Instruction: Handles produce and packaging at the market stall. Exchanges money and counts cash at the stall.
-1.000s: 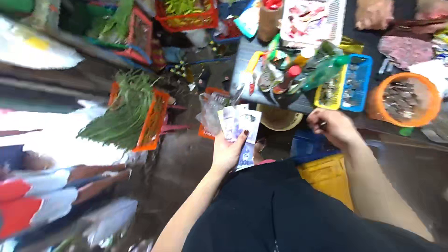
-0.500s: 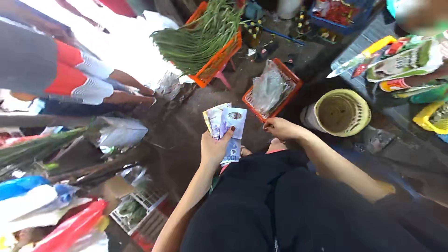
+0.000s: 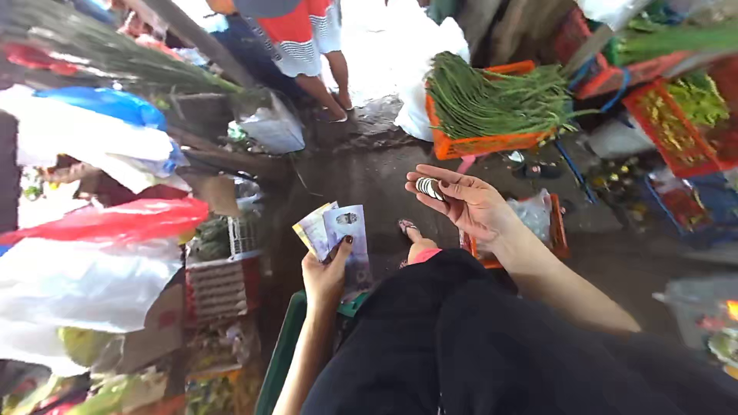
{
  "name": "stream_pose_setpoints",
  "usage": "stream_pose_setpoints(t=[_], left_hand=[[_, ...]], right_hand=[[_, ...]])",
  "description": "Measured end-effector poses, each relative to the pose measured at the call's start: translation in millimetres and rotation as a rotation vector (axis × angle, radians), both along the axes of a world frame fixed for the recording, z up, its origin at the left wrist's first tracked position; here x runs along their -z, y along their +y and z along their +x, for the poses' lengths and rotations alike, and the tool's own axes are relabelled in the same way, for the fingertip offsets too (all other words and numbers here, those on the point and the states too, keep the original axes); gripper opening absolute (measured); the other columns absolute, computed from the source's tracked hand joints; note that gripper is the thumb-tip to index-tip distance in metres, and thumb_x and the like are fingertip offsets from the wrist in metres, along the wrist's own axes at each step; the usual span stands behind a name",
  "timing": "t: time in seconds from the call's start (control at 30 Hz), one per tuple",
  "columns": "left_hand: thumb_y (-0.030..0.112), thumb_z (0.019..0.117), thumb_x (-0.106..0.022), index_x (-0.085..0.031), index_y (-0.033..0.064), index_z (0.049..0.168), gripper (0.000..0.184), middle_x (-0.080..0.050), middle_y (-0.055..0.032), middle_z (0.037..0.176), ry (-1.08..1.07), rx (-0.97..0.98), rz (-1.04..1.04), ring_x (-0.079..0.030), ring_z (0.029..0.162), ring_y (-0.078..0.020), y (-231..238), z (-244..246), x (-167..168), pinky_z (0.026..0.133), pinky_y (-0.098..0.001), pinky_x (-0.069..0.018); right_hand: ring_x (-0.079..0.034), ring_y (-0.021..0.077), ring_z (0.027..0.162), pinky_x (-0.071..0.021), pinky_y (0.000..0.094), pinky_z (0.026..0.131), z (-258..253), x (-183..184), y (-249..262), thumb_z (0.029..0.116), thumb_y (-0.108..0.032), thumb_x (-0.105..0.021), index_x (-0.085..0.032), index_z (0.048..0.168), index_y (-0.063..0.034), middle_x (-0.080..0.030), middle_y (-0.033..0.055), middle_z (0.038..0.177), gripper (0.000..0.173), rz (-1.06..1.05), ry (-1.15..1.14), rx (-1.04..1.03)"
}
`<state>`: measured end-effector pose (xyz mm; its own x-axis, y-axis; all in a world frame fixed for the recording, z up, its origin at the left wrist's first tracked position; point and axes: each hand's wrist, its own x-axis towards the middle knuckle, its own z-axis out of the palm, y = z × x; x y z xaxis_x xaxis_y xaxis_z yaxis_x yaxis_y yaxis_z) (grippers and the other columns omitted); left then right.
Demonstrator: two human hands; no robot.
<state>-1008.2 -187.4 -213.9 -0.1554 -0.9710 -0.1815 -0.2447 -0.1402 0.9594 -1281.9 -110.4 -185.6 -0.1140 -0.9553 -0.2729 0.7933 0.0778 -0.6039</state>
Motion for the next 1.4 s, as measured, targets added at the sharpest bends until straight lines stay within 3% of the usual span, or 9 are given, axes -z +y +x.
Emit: stream_pose_setpoints(t=[0.2,0.37,0.57,0.67,0.83,1.1,1.3,1.4], left_hand=[[-0.002,0.0889,-0.071,-0.069,0.0015,0.098,0.010,-0.076,0.0025,0.081,0.049,-0.293,-0.008,-0.074,0.075,-0.0054,-35,3,-13,0.073,-0.0252,-0.0638],[-0.004,0.0884,-0.071,-0.069,0.0014,0.097,0.011,-0.076,0.0012,0.081,0.106,-0.462,-0.020,-0.074,0.075,-0.0071,-58,3,-19,0.073,-0.0268,-0.0642],[-0.004,0.0881,-0.071,-0.069,0.0014,0.097,0.011,-0.076,0.0007,0.081,0.120,-0.657,0.013,-0.074,0.075,-0.0074,-68,31,-10,0.073,-0.0264,-0.0641],[-0.004,0.0891,-0.071,-0.068,0.0005,0.097,0.009,-0.076,-0.0003,0.081,0.129,-0.735,0.043,-0.074,0.074,-0.0083,-75,56,-4,0.073,-0.0269,-0.0644],[-0.003,0.0896,-0.071,-0.068,-0.0011,0.099,0.010,-0.076,-0.0026,0.082,0.147,-0.776,0.053,-0.075,0.075,-0.0102,-100,113,4,0.073,-0.0287,-0.0647],[-0.002,0.0895,-0.072,-0.068,0.0001,0.101,0.012,-0.076,-0.0012,0.084,0.127,-0.799,-0.050,-0.074,0.079,-0.0086,-146,210,-16,0.076,-0.0275,-0.0641],[-0.004,0.0912,-0.070,-0.068,-0.0010,0.102,0.012,-0.076,-0.0017,0.085,0.163,-0.888,-0.038,-0.074,0.079,-0.0085,-173,264,-24,0.077,-0.0271,-0.0640],[-0.007,0.0873,-0.072,-0.067,-0.0038,0.106,0.019,-0.077,-0.0059,0.089,0.200,-0.943,-0.036,-0.075,0.083,-0.0127,-195,290,-21,0.080,-0.0313,-0.0644]], right_hand=[[-0.066,0.0272,0.124,-0.0550,0.0371,0.105,-4,-4,-111,0.1037,0.006,-0.028,-0.059,0.137,0.0058,-0.064,0.0188,0.138,0.046,-0.028,-0.036,-0.218],[-0.071,0.0224,0.115,-0.0584,0.0320,0.099,7,-15,-188,0.1079,0.001,-0.040,-0.061,0.136,0.0028,-0.069,0.0155,0.131,0.036,0.025,0.092,-0.401],[-0.068,0.0242,0.120,-0.0558,0.0352,0.103,55,-7,-250,0.1041,0.005,-0.030,-0.057,0.139,0.0046,-0.066,0.0167,0.135,0.044,0.051,0.112,-0.558],[-0.068,0.0244,0.120,-0.0559,0.0353,0.103,88,-3,-275,0.1055,0.003,-0.029,-0.057,0.139,0.0047,-0.066,0.0170,0.135,0.044,0.076,0.113,-0.610],[-0.072,0.0220,0.112,-0.0591,0.0333,0.097,150,-4,-307,0.1077,-0.001,-0.042,-0.061,0.136,0.0023,-0.070,0.0145,0.127,0.034,0.144,0.120,-0.615],[-0.070,0.0229,0.116,-0.0571,0.0339,0.100,246,-18,-350,0.1054,0.002,-0.028,-0.056,0.138,0.0050,-0.068,0.0169,0.130,0.043,0.124,0.115,-0.632],[-0.073,0.0202,0.107,-0.0601,0.0308,0.094,310,-19,-386,0.1070,-0.001,-0.045,-0.064,0.131,0.0024,-0.073,0.0139,0.120,0.031,0.164,0.123,-0.655],[-0.073,0.0181,0.103,-0.0603,0.0293,0.091,342,-6,-414,0.1063,0.000,-0.040,-0.061,0.131,0.0029,-0.073,0.0126,0.118,0.033,0.230,0.222,-0.699]])
